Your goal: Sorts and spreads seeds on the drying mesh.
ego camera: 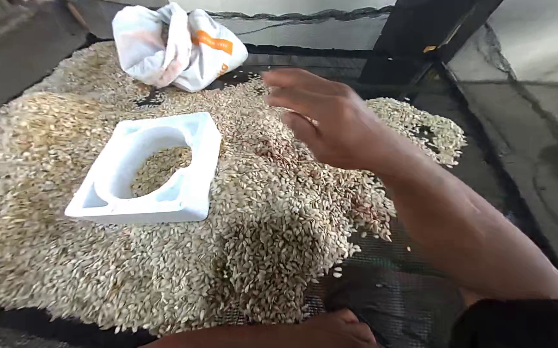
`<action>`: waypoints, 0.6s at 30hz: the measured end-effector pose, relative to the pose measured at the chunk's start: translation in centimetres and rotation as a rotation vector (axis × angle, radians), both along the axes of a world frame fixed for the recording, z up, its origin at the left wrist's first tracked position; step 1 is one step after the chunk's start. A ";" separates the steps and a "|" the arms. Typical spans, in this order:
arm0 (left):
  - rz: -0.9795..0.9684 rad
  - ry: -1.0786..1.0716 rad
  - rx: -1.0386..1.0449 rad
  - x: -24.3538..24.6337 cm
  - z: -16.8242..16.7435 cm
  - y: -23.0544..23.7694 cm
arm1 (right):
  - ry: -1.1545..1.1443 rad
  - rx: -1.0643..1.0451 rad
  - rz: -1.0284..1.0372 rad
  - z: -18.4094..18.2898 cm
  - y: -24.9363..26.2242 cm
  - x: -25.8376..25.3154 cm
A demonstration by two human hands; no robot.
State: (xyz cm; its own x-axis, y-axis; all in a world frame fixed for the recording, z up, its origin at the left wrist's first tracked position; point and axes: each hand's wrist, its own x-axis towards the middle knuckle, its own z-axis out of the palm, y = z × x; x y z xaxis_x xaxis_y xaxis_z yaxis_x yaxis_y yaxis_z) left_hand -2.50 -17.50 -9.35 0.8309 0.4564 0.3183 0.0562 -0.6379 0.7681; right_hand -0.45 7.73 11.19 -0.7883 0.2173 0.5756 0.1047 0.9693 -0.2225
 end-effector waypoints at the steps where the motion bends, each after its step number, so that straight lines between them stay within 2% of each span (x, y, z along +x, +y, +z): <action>1: -0.026 0.042 0.004 0.0 0.4 0.2 | -0.041 -0.017 -0.115 -1.5 0.9 3.2; 3: -0.056 0.108 0.000 0.0 1.2 0.4 | -0.163 -0.101 -0.443 -5.3 3.1 10.9; 6: -0.029 0.152 0.039 0.3 1.5 0.5 | -0.333 -0.380 -0.985 -10.4 5.6 22.9; 8: -0.025 0.167 0.037 0.6 1.4 0.6 | -0.394 -0.520 -1.200 -13.1 5.7 28.2; 10: -0.030 0.163 0.023 0.5 1.3 0.6 | -0.457 -0.615 -1.209 -14.5 4.5 29.7; 12: -0.032 0.163 0.026 0.4 1.2 0.6 | -0.447 -0.574 -1.054 -15.3 3.5 29.2; 14: -0.026 0.169 0.042 0.3 1.2 0.6 | -0.328 -0.478 -0.877 -15.6 3.1 28.5; 16: -0.020 0.174 0.060 0.3 1.2 0.5 | -0.241 -0.420 -0.862 -15.4 3.3 28.0; 18: -0.020 0.179 0.070 0.4 1.2 0.5 | -0.307 -0.416 -0.908 -15.3 4.0 27.8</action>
State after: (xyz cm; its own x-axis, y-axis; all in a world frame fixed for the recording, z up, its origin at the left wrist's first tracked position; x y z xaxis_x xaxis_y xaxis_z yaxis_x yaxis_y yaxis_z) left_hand -2.06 -17.00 -8.18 0.8857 0.4212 0.1951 0.1745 -0.6915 0.7010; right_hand 27.35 11.69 -4.06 -0.3288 0.9365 0.1220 0.8641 0.3504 -0.3613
